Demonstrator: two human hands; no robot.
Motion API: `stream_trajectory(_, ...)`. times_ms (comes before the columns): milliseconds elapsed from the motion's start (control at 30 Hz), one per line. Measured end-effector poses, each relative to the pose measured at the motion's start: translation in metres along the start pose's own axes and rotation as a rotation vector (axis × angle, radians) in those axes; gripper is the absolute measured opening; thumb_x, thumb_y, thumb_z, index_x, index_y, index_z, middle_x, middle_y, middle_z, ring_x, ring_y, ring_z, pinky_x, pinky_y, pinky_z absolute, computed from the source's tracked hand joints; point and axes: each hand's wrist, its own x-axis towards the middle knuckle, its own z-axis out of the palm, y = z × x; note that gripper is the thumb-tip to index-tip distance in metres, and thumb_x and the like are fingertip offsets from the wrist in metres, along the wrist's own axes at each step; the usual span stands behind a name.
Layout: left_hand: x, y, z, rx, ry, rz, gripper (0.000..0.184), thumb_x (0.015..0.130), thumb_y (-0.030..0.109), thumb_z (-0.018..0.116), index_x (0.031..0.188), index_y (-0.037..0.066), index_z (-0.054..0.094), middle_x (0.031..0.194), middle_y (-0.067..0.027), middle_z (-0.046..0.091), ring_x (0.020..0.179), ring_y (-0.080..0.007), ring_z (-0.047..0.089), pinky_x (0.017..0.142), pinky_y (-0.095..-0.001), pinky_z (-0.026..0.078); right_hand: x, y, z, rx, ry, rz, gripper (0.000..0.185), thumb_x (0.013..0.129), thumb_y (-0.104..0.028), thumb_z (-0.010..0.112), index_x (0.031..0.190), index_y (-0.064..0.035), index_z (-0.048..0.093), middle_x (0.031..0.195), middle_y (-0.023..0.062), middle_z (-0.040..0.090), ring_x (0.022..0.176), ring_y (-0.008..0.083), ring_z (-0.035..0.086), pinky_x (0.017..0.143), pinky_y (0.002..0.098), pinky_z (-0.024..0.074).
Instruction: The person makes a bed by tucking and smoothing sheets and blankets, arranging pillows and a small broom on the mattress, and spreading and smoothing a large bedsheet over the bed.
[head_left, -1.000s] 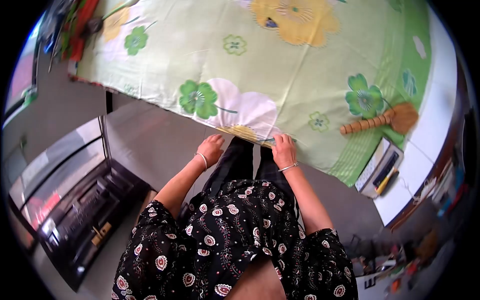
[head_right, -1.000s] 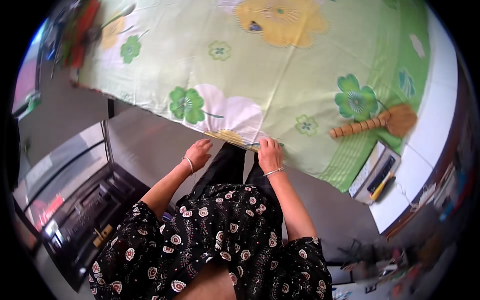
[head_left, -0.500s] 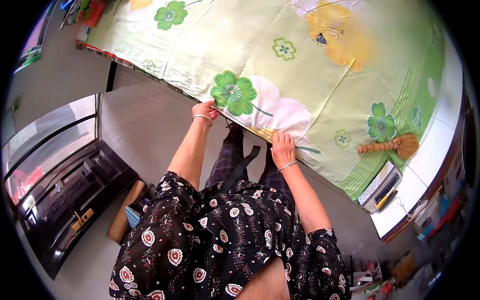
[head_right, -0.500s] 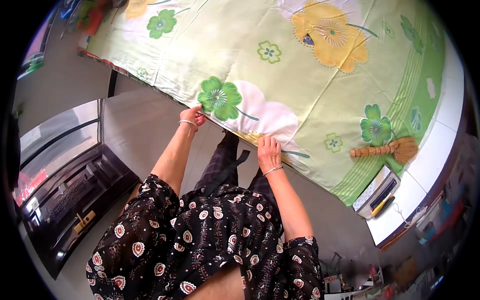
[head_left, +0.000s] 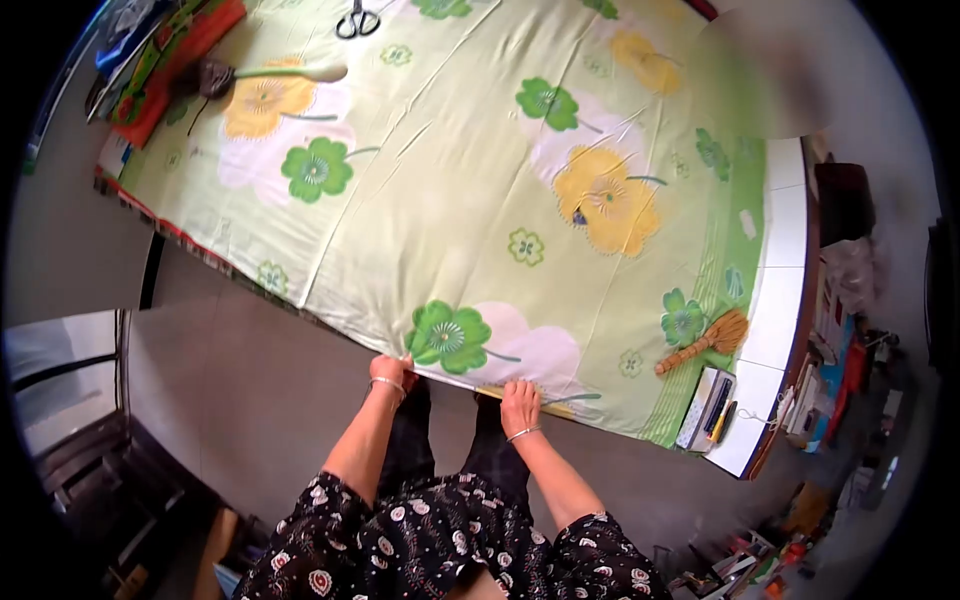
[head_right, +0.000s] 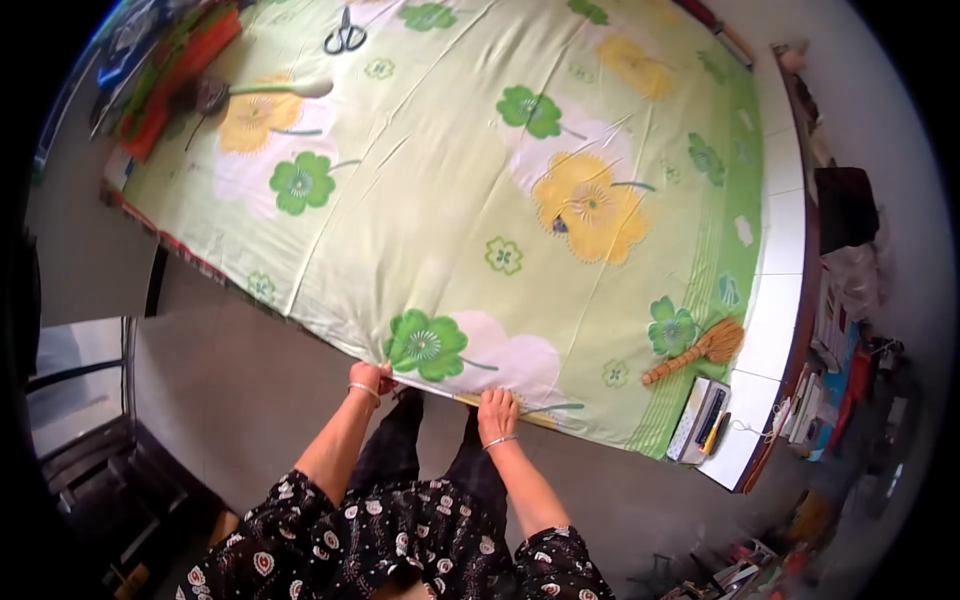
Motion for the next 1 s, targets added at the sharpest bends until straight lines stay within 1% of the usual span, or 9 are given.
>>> stream_trajectory(100,0.017,0.012,-0.013,-0.180,-0.103,-0.012,0.015,0.073,0.006,0.063,0.077,-0.004,0.053,0.066,-0.0132,0.059,0.050,-0.0218,0.058,0.041,-0.0320,0.050,0.003,-0.008,0.006,-0.047,-0.003,0.059,0.010,0.070,-0.005,0.051,0.076,-0.0072,0.044,0.076,0.0107,0.046,0.075,0.0263,0.048,0.064,0.0363,0.0404)
stream_trajectory(267,0.042,0.015,-0.031,-0.334,0.047,0.116,0.020,0.076,0.005,0.060,0.094,-0.003,0.052,0.080,-0.0154,0.060,0.066,-0.0287,0.062,0.051,-0.0456,0.054,0.003,-0.014,0.010,-0.024,-0.003,0.031,0.012,0.068,-0.003,0.051,0.078,-0.0066,0.045,0.076,0.0111,0.046,0.074,0.0266,0.048,0.062,0.0361,0.0411)
stream_trajectory(433,0.043,0.008,-0.053,-0.154,0.034,0.115,0.017,0.075,0.005,0.063,0.084,-0.004,0.052,0.075,-0.0140,0.059,0.058,-0.0258,0.061,0.049,-0.0408,0.055,0.010,-0.013,0.012,0.060,0.011,-0.087,0.009,0.066,-0.004,0.052,0.073,-0.0069,0.046,0.072,0.0109,0.046,0.071,0.0266,0.049,0.060,0.0369,0.0426)
stream_trajectory(533,0.050,0.027,-0.064,-0.294,-0.098,0.157,0.016,0.075,0.006,0.062,0.082,-0.004,0.051,0.072,-0.0136,0.059,0.057,-0.0252,0.061,0.049,-0.0406,0.055,0.008,-0.010,0.014,0.125,-0.016,-0.143,0.008,0.066,-0.004,0.052,0.072,-0.0071,0.047,0.072,0.0104,0.047,0.071,0.0264,0.049,0.060,0.0372,0.0429)
stream_trajectory(600,0.045,0.052,-0.070,-0.469,-0.035,0.110,0.011,0.075,0.004,0.062,0.081,0.000,0.053,0.067,-0.0097,0.057,0.054,-0.0242,0.059,0.048,-0.0417,0.054,0.008,-0.008,0.015,0.154,-0.033,-0.173,0.012,0.063,-0.001,0.052,0.073,-0.0063,0.047,0.073,0.0118,0.046,0.070,0.0284,0.049,0.060,0.0387,0.0429)
stream_trajectory(700,0.051,0.052,-0.085,-0.305,0.241,0.130,0.010,0.073,0.000,0.062,0.081,0.000,0.055,0.070,-0.0114,0.059,0.056,-0.0262,0.060,0.049,-0.0440,0.054,0.009,-0.007,0.012,0.179,-0.135,-0.178,0.017,0.061,0.000,0.054,0.076,-0.0061,0.048,0.075,0.0125,0.048,0.074,0.0299,0.049,0.062,0.0403,0.0427)
stream_trajectory(833,0.042,0.051,-0.094,-0.362,0.095,0.085,0.013,0.074,-0.003,0.059,0.087,-0.002,0.056,0.070,-0.0115,0.060,0.055,-0.0266,0.060,0.047,-0.0428,0.052,0.012,-0.001,0.019,0.195,-0.229,-0.183,0.017,0.062,-0.001,0.054,0.078,-0.0059,0.049,0.077,0.0135,0.049,0.077,0.0310,0.049,0.065,0.0417,0.0431)
stream_trajectory(867,0.057,0.049,-0.102,-0.430,-0.071,0.122,0.009,0.075,-0.001,0.059,0.084,0.000,0.056,0.069,-0.0097,0.059,0.054,-0.0243,0.060,0.044,-0.0386,0.051,0.015,0.000,0.020,0.193,-0.245,-0.187,0.017,0.062,-0.001,0.054,0.078,-0.0059,0.049,0.078,0.0138,0.049,0.077,0.0311,0.050,0.065,0.0420,0.0431)
stream_trajectory(1000,0.084,0.076,-0.117,-0.441,-0.018,0.170,0.009,0.073,0.003,0.064,0.076,0.004,0.055,0.065,-0.0073,0.057,0.050,-0.0181,0.056,0.039,-0.0312,0.044,0.019,-0.005,0.015,0.148,-0.371,-0.137,0.011,0.066,-0.004,0.053,0.077,-0.0053,0.051,0.078,0.0156,0.053,0.076,0.0334,0.053,0.066,0.0442,0.0450)
